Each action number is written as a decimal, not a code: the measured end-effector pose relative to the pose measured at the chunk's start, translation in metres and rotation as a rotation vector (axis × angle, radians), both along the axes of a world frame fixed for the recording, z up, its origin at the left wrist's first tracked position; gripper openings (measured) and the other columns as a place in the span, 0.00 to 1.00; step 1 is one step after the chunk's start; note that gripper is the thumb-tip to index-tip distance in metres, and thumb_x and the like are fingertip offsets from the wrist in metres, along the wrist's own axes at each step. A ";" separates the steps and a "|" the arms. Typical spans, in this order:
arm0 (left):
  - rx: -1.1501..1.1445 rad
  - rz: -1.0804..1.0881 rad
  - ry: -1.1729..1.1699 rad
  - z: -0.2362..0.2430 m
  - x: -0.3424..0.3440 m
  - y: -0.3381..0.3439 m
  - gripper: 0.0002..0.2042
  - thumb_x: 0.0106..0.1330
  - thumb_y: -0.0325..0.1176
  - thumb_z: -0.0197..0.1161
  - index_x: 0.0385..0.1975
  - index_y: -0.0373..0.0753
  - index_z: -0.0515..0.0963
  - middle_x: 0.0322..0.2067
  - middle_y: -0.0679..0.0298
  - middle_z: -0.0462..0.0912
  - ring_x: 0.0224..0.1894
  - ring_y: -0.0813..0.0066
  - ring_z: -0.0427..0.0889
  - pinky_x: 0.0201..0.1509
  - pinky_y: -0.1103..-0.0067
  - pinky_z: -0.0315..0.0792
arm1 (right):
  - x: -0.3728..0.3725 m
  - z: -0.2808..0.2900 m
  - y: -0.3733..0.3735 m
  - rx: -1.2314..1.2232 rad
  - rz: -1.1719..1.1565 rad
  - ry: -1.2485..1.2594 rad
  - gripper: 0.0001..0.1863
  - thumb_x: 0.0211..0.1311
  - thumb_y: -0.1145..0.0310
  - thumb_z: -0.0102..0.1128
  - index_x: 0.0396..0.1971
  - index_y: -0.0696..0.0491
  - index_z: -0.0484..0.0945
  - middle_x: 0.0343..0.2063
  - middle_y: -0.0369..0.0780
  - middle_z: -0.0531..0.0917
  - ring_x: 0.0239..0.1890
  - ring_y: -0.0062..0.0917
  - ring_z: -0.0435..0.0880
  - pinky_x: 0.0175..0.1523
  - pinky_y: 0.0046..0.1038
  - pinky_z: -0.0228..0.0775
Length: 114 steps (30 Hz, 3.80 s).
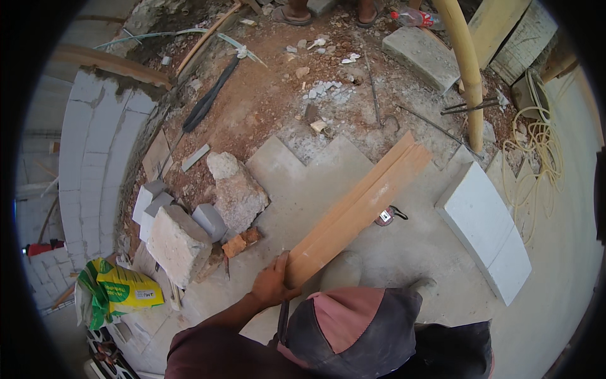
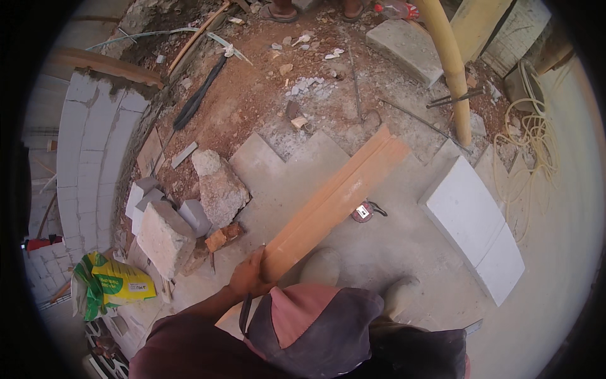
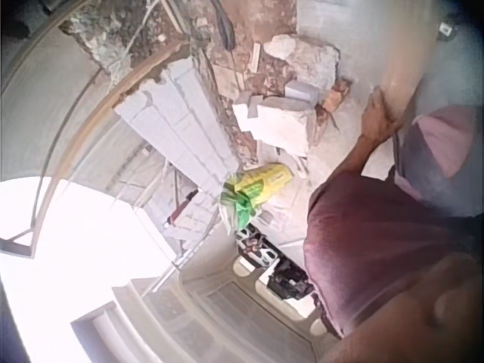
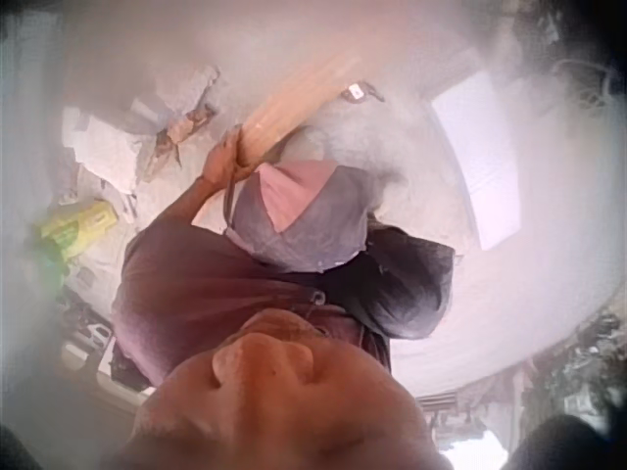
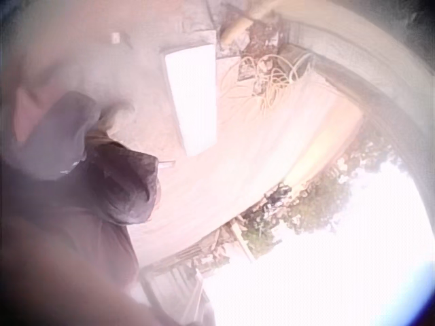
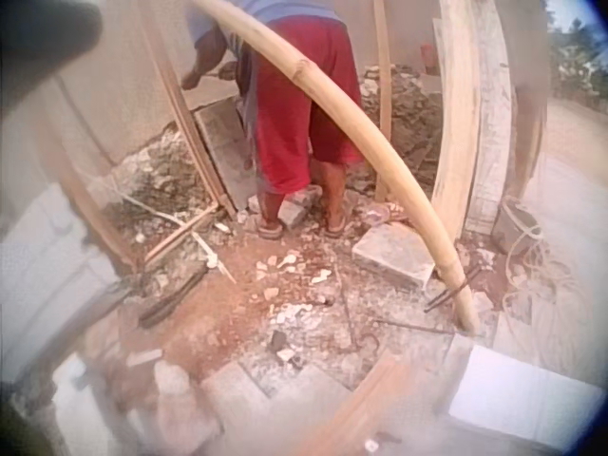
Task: The person uses a hand saw to cut a white rectangular tile placed on the ground. They hold the tile steady with one hand while sawing through it with the other. After completing the cut, they separate the two pieces and place them on the ground.
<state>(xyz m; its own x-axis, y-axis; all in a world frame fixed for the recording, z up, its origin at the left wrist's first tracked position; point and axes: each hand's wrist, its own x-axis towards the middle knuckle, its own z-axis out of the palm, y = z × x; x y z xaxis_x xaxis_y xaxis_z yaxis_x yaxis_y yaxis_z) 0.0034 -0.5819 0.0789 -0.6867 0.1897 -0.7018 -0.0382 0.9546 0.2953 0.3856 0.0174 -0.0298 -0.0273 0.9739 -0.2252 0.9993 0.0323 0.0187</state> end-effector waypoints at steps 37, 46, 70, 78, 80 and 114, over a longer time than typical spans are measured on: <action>0.452 -0.118 -0.031 -0.133 -0.200 0.398 0.48 0.69 0.61 0.64 0.71 0.19 0.60 0.62 0.31 0.74 0.68 0.43 0.75 0.71 0.64 0.69 | -0.104 -0.058 0.276 -0.181 -0.272 0.443 0.65 0.54 0.19 0.60 0.59 0.77 0.74 0.56 0.56 0.82 0.59 0.42 0.82 0.65 0.41 0.72; 0.425 0.052 -0.049 -0.124 -0.173 0.424 0.41 0.71 0.53 0.63 0.70 0.23 0.62 0.57 0.37 0.81 0.61 0.43 0.81 0.68 0.63 0.74 | -0.143 -0.039 0.214 -0.071 -0.311 0.581 0.49 0.57 0.21 0.60 0.27 0.65 0.80 0.23 0.36 0.74 0.27 0.26 0.68 0.34 0.37 0.64; 0.505 0.945 0.713 -0.010 -0.131 0.020 0.21 0.74 0.33 0.64 0.59 0.24 0.76 0.45 0.49 0.87 0.48 0.67 0.83 0.56 0.71 0.76 | -0.641 0.012 -0.040 -0.377 0.799 0.448 0.50 0.59 0.25 0.62 0.45 0.69 0.85 0.45 0.59 0.86 0.53 0.44 0.85 0.61 0.39 0.72; 0.451 1.079 0.782 -0.027 -0.115 0.024 0.22 0.74 0.32 0.63 0.61 0.22 0.73 0.49 0.49 0.84 0.52 0.67 0.80 0.61 0.71 0.73 | -0.749 -0.009 -0.089 -0.411 0.935 0.412 0.50 0.58 0.22 0.58 0.35 0.67 0.84 0.38 0.57 0.85 0.46 0.42 0.83 0.59 0.40 0.70; 0.451 1.103 0.771 -0.035 -0.113 0.034 0.21 0.75 0.32 0.63 0.61 0.22 0.73 0.49 0.49 0.83 0.52 0.68 0.80 0.61 0.71 0.72 | -0.764 -0.014 -0.088 -0.427 0.949 0.394 0.51 0.58 0.21 0.58 0.39 0.67 0.84 0.42 0.57 0.85 0.49 0.44 0.83 0.61 0.40 0.69; -0.107 -0.368 0.714 -0.091 -0.149 0.080 0.63 0.55 0.73 0.69 0.82 0.41 0.45 0.81 0.44 0.41 0.82 0.38 0.39 0.80 0.40 0.38 | -0.028 0.038 -0.123 -0.096 0.205 0.036 0.47 0.55 0.43 0.77 0.63 0.61 0.68 0.55 0.52 0.75 0.61 0.48 0.71 0.67 0.48 0.63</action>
